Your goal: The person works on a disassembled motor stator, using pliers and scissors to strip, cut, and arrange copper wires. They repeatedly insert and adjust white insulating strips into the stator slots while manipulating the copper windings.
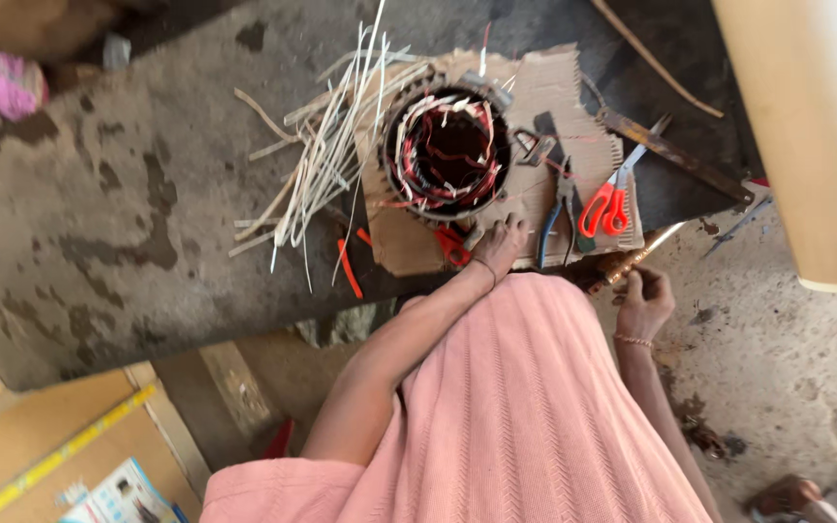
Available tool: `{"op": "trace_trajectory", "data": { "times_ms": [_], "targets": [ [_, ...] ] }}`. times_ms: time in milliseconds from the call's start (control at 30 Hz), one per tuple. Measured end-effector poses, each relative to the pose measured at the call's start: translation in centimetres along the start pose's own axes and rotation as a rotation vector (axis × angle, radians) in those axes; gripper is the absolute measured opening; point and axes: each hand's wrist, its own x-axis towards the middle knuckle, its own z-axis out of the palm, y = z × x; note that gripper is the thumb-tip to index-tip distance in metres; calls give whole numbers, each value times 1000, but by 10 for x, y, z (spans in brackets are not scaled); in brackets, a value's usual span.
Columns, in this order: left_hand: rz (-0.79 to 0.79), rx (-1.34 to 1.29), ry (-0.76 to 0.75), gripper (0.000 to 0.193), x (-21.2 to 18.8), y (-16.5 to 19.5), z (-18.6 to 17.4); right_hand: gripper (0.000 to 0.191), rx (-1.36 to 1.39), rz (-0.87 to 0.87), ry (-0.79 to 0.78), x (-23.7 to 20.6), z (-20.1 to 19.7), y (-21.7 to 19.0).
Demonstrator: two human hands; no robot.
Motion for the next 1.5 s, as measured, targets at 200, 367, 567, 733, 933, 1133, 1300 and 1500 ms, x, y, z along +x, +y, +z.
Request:
{"op": "trace_trajectory", "data": {
  "times_ms": [200,367,567,733,933,1133,1300,1500],
  "targets": [
    [-284,-1125,-86,9,-8,26,-73,9,255,-72,110,2,3,-33],
    [-261,-1835,164,20,-16,35,-146,11,359,-105,-62,7,5,-117],
    [-222,-1939,315,18,-31,45,-189,19,276,-192,-404,-39,7,-208],
    [-137,-1881,355,10,-43,50,-206,26,-4,-461,-563,-67,15,-235],
    [-162,-1847,350,10,-51,49,-214,21,0,-388,-654,-76,17,-238],
    [-134,-1782,362,10,-59,49,-222,13,-87,-391,-591,-86,18,-240],
    [-134,-1746,518,12,-57,36,-221,11,-251,-538,-595,-85,14,-238],
    [-397,-1710,617,8,-68,14,-214,12,-414,-643,-566,-74,11,-226]
  ]
}}
